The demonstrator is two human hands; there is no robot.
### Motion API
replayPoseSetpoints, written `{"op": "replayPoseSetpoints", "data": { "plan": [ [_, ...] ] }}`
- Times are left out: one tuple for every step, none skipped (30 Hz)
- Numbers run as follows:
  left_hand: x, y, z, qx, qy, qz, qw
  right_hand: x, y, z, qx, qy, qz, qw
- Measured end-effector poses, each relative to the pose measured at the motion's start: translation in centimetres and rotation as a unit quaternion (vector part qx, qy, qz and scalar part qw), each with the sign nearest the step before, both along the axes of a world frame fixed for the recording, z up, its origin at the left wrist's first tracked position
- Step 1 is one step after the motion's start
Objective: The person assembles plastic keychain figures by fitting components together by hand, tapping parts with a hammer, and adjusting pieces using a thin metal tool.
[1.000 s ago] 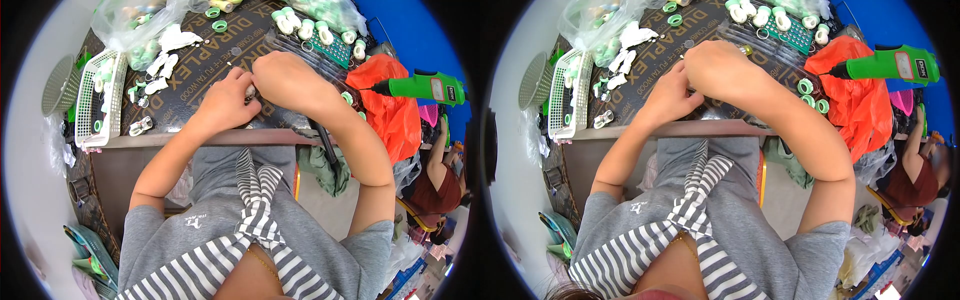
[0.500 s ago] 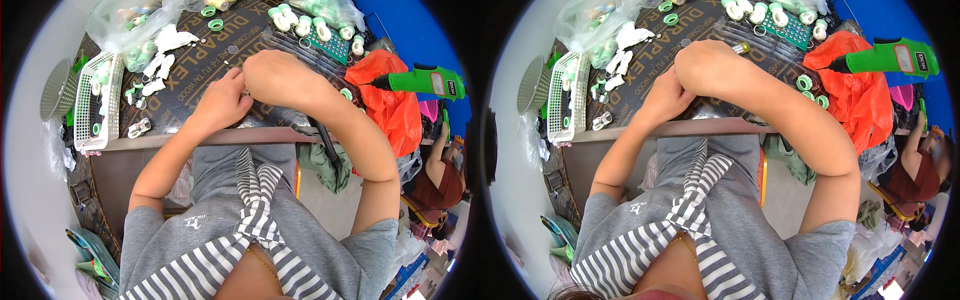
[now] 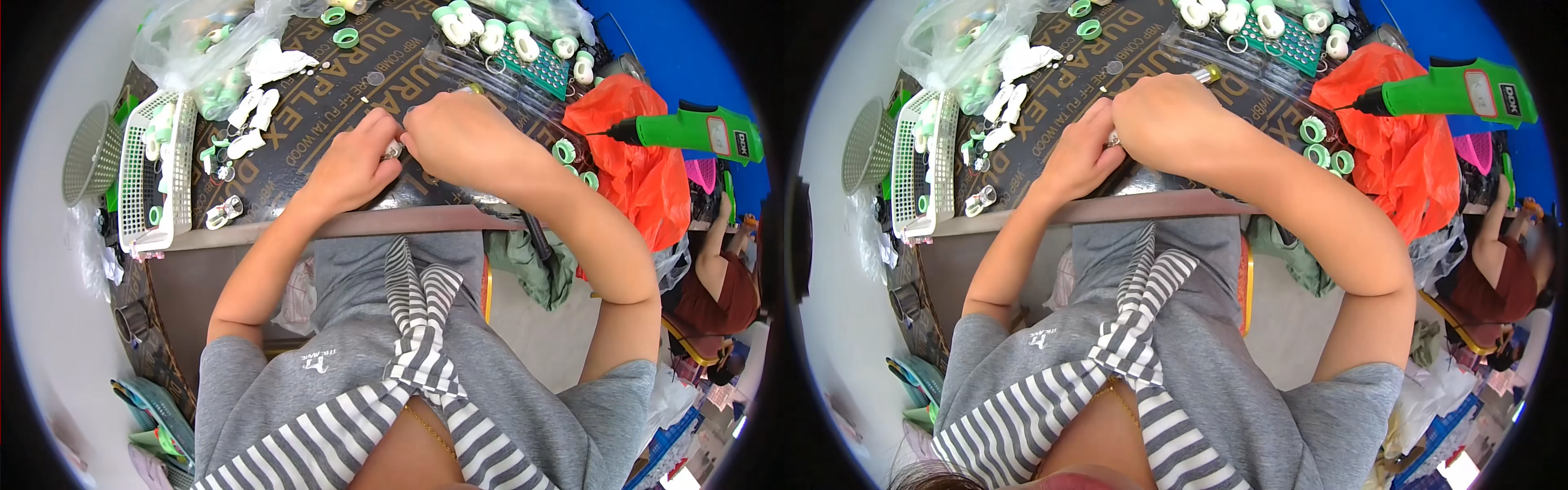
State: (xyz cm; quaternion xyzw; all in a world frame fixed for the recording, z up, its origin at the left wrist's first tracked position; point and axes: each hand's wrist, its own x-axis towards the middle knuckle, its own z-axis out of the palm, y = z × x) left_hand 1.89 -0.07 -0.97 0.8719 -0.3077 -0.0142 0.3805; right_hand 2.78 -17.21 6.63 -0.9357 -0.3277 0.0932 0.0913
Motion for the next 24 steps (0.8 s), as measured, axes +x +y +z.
{"op": "replayPoseSetpoints", "data": {
  "plan": [
    [0.1, 0.1, -0.4, 0.001, 0.002, -0.002, 1.0, -0.3, -0.2, -0.2, 0.012, -0.011, -0.016, 1.0],
    [0.2, 0.3, -0.8, -0.016, -0.006, 0.0, 1.0, -0.5, -0.4, -0.6, 0.013, -0.009, -0.019, 1.0],
    [0.3, 0.4, -1.0, -0.032, -0.015, 0.004, 0.999, -0.6, -0.7, -1.0, 0.023, -0.007, -0.03, 0.999],
    [0.4, 0.4, -1.0, -0.032, -0.014, 0.004, 0.999, -0.8, -1.0, -1.3, 0.033, -0.005, -0.041, 0.999],
    [0.4, 0.4, -1.1, -0.039, -0.012, 0.005, 0.999, -1.1, -1.3, -1.6, 0.034, -0.003, -0.04, 0.999],
    [0.4, 0.4, -1.1, -0.047, -0.01, 0.006, 0.999, -1.4, -1.7, -1.9, 0.061, -0.013, -0.048, 0.997],
    [0.4, 0.4, -1.2, -0.046, -0.01, 0.006, 0.999, -1.7, -1.9, -2.0, 0.089, -0.023, -0.056, 0.994],
    [0.4, 0.4, -1.2, -0.051, -0.008, 0.008, 0.999, -1.9, -2.0, -2.1, 0.089, -0.022, -0.057, 0.994],
    [0.4, 0.4, -1.2, -0.056, -0.007, 0.01, 0.998, -2.1, -2.0, -2.3, 0.091, -0.018, -0.071, 0.993],
    [0.3, 0.4, -1.2, -0.055, -0.006, 0.01, 0.998, -2.2, -2.1, -2.5, 0.093, -0.014, -0.084, 0.992],
    [0.3, 0.4, -1.2, -0.064, 0.001, 0.007, 0.998, -2.3, -2.3, -2.7, 0.095, -0.013, -0.084, 0.992],
    [0.3, 0.5, -1.2, -0.073, 0.008, 0.005, 0.997, -2.5, -2.6, -3.0, 0.109, -0.015, -0.091, 0.99],
    [0.3, 0.5, -1.2, -0.073, 0.008, 0.006, 0.997, -2.6, -2.9, -3.2, 0.122, -0.017, -0.097, 0.988],
    [0.3, 0.5, -1.2, -0.075, 0.012, 0.005, 0.997, -2.7, -3.1, -3.3, 0.122, -0.017, -0.096, 0.988],
    [0.3, 0.5, -1.2, -0.078, 0.016, 0.003, 0.997, -2.8, -3.2, -3.4, 0.134, -0.014, -0.101, 0.986],
    [0.4, 0.5, -1.3, -0.078, 0.016, 0.004, 0.997, -2.8, -3.4, -3.5, 0.147, -0.012, -0.107, 0.983],
    [0.5, 0.6, -1.5, -0.086, 0.021, 0.004, 0.996, -2.9, -3.7, -3.8, 0.147, -0.012, -0.107, 0.983],
    [0.6, 0.6, -1.5, -0.095, 0.027, 0.003, 0.995, -2.9, -4.0, -4.1, 0.161, 0.002, -0.121, 0.979],
    [0.6, 0.7, -1.5, -0.094, 0.027, 0.003, 0.995, -3.0, -4.2, -4.4, 0.175, 0.015, -0.135, 0.975],
    [0.6, 0.6, -1.5, -0.1, 0.026, 0.001, 0.995, -3.1, -4.3, -4.7, 0.175, 0.015, -0.135, 0.975],
    [0.6, 0.6, -1.5, -0.106, 0.023, 0.0, 0.994, -3.3, -4.4, -5.0, 0.192, 0.017, -0.146, 0.97],
    [0.7, 0.5, -1.6, -0.106, 0.022, 0.002, 0.994, -3.4, -4.4, -5.2, 0.209, 0.019, -0.154, 0.965],
    [0.7, 0.6, -1.6, -0.114, 0.029, -0.002, 0.993, -3.4, -4.4, -5.3, 0.211, 0.02, -0.151, 0.965],
    [0.7, 0.6, -1.6, -0.121, 0.034, -0.008, 0.992, -3.5, -4.4, -5.4, 0.21, 0.016, -0.154, 0.966]
  ]
}}
